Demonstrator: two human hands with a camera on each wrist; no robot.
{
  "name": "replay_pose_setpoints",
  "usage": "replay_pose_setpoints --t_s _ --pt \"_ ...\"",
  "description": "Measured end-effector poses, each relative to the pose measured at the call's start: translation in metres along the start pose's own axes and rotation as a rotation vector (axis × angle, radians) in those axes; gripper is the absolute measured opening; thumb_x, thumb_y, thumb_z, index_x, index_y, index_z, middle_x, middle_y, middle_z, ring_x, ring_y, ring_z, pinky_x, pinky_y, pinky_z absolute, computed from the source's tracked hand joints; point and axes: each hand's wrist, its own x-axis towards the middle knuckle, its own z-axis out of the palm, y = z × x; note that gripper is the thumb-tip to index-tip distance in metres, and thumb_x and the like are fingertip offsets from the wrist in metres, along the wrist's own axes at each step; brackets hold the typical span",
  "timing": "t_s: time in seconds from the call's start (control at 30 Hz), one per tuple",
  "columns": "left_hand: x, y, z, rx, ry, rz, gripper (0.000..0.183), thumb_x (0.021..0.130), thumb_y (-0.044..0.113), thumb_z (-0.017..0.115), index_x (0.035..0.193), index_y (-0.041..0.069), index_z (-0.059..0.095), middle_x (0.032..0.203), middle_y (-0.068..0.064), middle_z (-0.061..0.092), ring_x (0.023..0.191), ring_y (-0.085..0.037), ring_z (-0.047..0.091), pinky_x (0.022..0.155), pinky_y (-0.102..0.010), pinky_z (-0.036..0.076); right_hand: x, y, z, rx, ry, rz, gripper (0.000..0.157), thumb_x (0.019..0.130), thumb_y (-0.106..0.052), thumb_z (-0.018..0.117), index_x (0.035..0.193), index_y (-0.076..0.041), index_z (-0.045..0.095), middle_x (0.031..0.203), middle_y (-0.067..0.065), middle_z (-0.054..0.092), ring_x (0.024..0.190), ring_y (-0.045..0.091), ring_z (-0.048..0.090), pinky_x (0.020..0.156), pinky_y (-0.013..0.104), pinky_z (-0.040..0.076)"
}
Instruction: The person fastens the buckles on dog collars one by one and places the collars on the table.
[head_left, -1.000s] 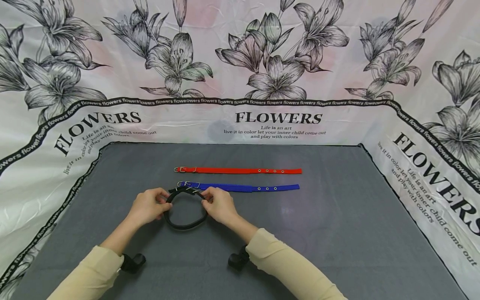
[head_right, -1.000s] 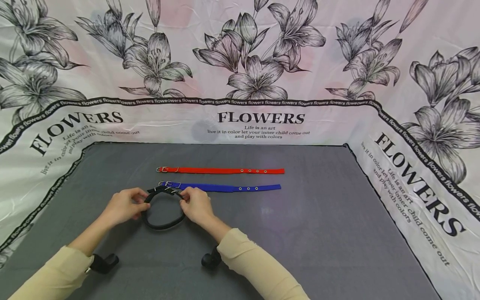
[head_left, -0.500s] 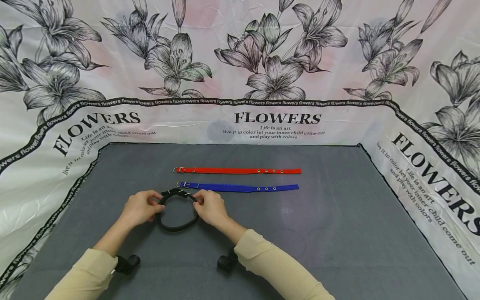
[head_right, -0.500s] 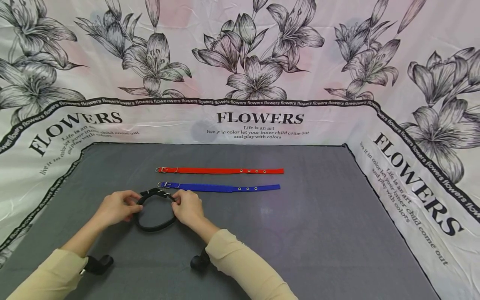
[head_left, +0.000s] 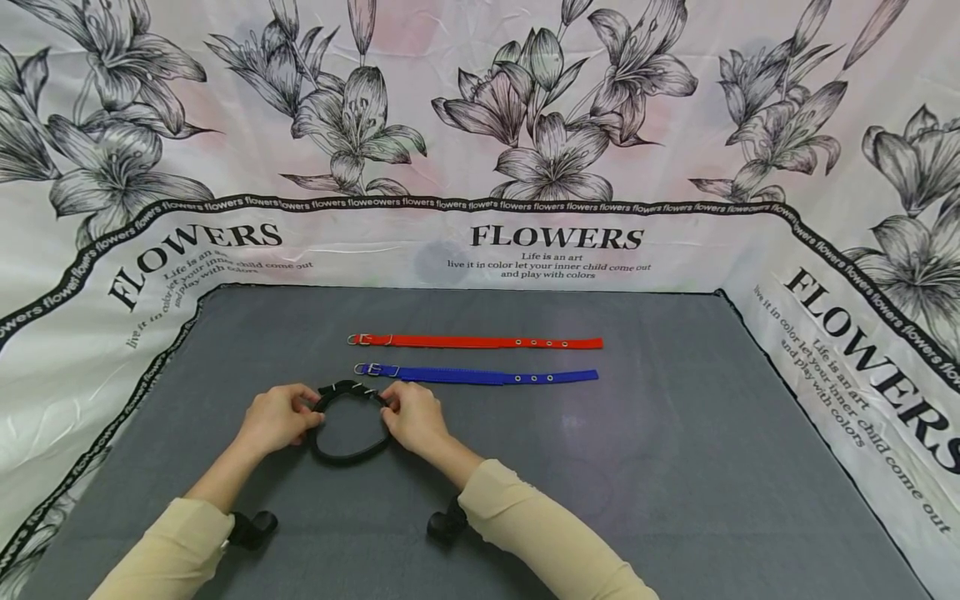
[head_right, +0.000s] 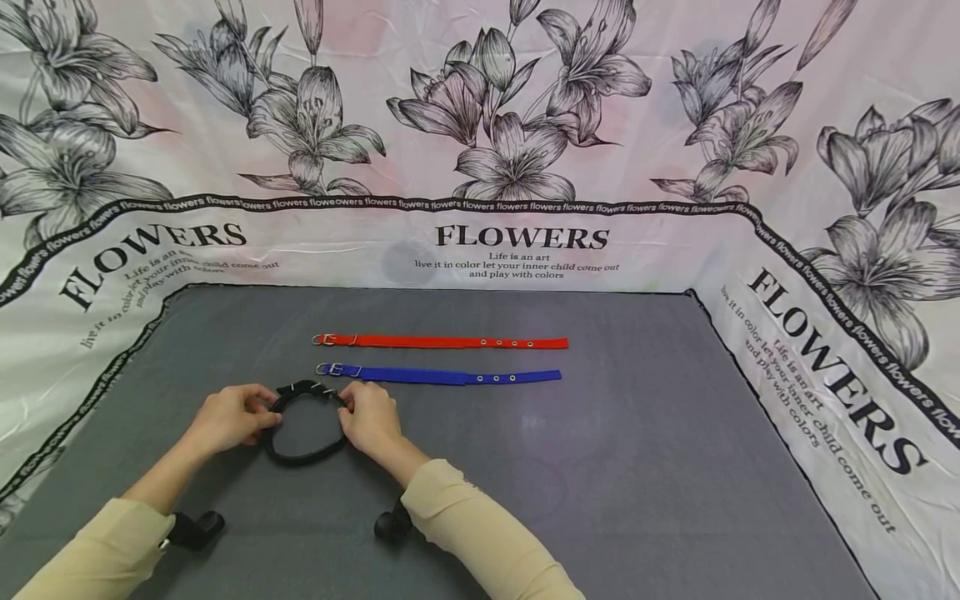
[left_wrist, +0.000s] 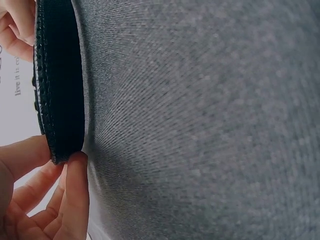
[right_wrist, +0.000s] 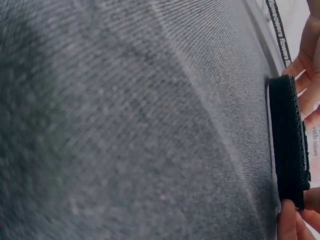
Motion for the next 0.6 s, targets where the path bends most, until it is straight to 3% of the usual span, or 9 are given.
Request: replay_pose_setpoints --t_s 0.37,0.6 --pt "-0.002 0.003 0.0 0.007 -0.022 -0.012 0.031 0.082 0.016 0.066 0.106 -0.003 0.061 0.075 -0.006 0.065 0.05 -0.013 0.059 0.05 -0.03 0.047 0.0 0.001 -0.001 -0.006 -0.041 0.0 0.013 0.082 -0.017 0.068 0.095 -0.014 0.069 0.074 -0.004 0.06 0.066 0.008 0.054 0.059 0.021 0.042" --pt "0.0 0.002 -0.004 0.035 -0.012 -0.027 0.03 0.084 0.021 0.065 0.105 0.0 0.063 0.078 -0.004 0.066 0.052 -0.013 0.061 0.054 -0.031 0.044 0.005 0.005 -0.012 0.004 -0.052 -0.033 0.01 0.085 -0.02 0.066 0.093 -0.016 0.067 0.077 -0.004 0.059 0.066 0.006 0.053 0.058 0.018 0.04"
